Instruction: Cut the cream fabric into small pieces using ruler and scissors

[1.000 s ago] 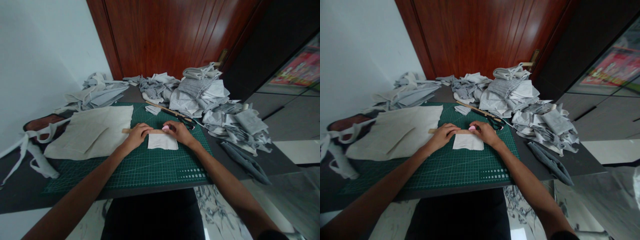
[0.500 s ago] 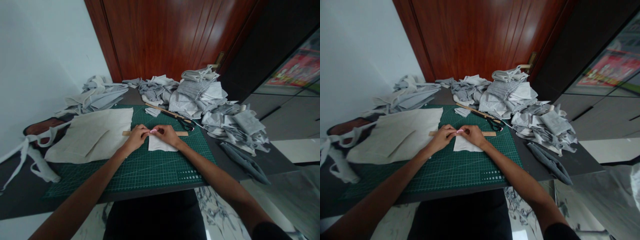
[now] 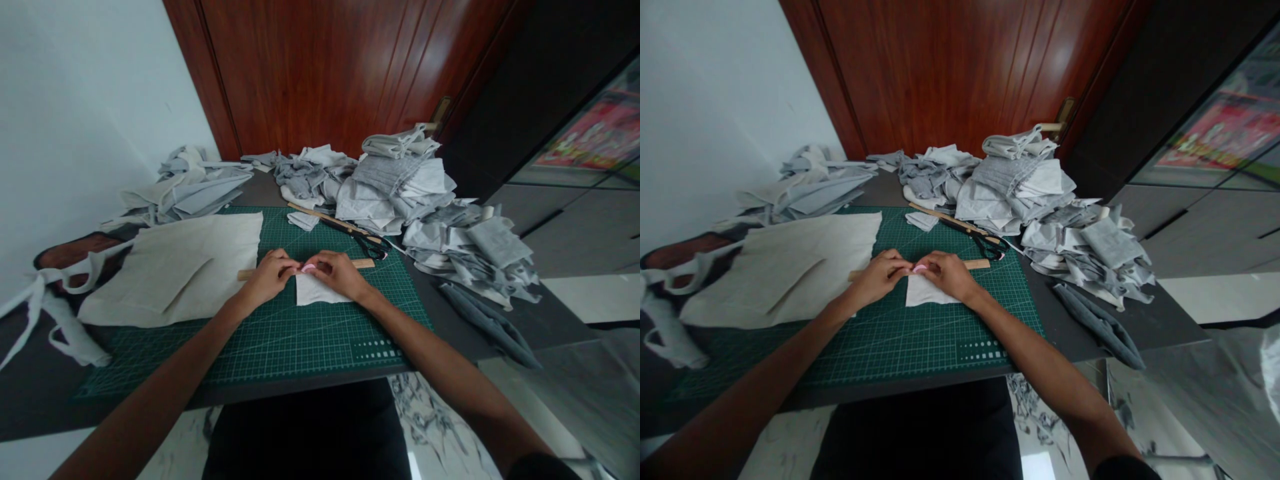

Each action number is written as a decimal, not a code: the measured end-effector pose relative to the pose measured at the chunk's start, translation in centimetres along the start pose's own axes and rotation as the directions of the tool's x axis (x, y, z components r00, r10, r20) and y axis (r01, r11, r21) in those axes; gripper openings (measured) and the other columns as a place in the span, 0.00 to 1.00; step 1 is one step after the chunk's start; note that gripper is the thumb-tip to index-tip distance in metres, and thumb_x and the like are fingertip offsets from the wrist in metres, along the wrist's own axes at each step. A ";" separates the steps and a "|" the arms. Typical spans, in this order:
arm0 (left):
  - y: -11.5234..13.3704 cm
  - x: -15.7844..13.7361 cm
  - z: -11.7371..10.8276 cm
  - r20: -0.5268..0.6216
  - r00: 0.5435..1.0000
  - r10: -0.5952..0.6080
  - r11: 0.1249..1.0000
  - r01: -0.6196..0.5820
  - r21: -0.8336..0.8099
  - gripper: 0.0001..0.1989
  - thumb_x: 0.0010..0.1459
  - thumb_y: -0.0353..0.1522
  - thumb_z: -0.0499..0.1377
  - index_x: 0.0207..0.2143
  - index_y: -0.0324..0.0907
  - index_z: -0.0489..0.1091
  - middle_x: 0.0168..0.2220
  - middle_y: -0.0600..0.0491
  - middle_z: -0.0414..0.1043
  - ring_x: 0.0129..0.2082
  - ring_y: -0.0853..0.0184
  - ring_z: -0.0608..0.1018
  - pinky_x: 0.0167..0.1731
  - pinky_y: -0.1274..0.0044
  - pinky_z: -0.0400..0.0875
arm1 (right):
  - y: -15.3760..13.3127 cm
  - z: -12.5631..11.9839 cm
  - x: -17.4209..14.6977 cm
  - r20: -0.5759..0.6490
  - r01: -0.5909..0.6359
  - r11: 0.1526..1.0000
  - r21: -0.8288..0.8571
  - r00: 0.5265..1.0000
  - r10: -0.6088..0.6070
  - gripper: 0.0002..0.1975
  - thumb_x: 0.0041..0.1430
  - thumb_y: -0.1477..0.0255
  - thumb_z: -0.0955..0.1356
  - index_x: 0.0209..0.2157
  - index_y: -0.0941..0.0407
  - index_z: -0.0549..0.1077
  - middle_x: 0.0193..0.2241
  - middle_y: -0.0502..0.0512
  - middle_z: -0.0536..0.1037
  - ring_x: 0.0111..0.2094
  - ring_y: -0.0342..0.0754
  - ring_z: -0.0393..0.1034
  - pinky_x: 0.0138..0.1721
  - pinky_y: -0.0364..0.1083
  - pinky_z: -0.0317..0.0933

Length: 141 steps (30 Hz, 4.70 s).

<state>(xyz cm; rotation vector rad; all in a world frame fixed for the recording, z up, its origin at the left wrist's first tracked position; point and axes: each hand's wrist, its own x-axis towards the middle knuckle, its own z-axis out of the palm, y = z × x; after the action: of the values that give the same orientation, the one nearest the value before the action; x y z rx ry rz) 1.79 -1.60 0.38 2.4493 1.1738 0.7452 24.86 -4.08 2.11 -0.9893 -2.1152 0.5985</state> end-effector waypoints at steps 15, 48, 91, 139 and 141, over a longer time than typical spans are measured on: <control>-0.4 0.2 0.3 -0.031 0.999 0.026 0.999 -0.028 -0.037 0.12 0.65 0.27 0.55 0.36 0.42 0.80 0.36 0.50 0.73 0.41 0.61 0.75 0.46 0.67 0.71 | 0.3 2.0 0.3 -0.002 -0.019 0.999 -0.033 1.000 0.019 0.04 0.65 0.72 0.73 0.39 0.56 0.82 0.33 0.51 0.77 0.30 0.42 0.69 0.35 0.41 0.60; -0.4 0.2 -0.2 0.022 0.998 0.059 0.998 -0.059 -0.005 0.12 0.68 0.29 0.56 0.43 0.45 0.80 0.41 0.50 0.75 0.44 0.60 0.75 0.51 0.64 0.71 | 0.5 -0.4 0.0 0.062 -0.111 0.989 -0.101 0.991 0.117 0.02 0.62 0.73 0.74 0.36 0.56 0.82 0.34 0.52 0.83 0.32 0.43 0.75 0.34 0.41 0.62; -0.5 0.1 -0.4 0.029 0.997 0.076 0.997 -0.075 -0.017 0.12 0.69 0.30 0.55 0.44 0.44 0.80 0.42 0.49 0.75 0.45 0.59 0.76 0.49 0.64 0.71 | 4.2 -9.4 -1.6 0.286 -0.185 0.961 -0.207 0.928 0.240 0.10 0.58 0.66 0.73 0.34 0.59 0.83 0.24 0.51 0.78 0.26 0.42 0.68 0.30 0.41 0.56; -0.4 0.3 -0.2 0.024 0.997 0.079 0.997 -0.079 -0.003 0.12 0.67 0.31 0.54 0.35 0.42 0.78 0.39 0.49 0.74 0.42 0.60 0.75 0.48 0.66 0.70 | 0.2 1.5 0.6 0.049 -0.013 0.998 -0.061 0.999 0.016 0.06 0.67 0.68 0.72 0.38 0.56 0.81 0.34 0.51 0.77 0.32 0.42 0.69 0.35 0.41 0.56; -0.5 0.3 -0.2 0.020 0.997 0.080 0.997 -0.080 0.001 0.12 0.67 0.31 0.54 0.35 0.42 0.77 0.39 0.49 0.74 0.42 0.61 0.75 0.48 0.67 0.70 | 0.2 1.5 0.6 0.049 -0.011 0.998 -0.065 0.999 0.014 0.06 0.67 0.69 0.72 0.38 0.56 0.81 0.34 0.51 0.77 0.33 0.42 0.69 0.35 0.41 0.56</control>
<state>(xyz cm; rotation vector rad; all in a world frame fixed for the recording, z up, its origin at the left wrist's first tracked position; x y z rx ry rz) 1.59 -1.04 0.40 2.5124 1.0749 0.7402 23.54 -3.70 1.27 -1.0338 -2.1857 0.5695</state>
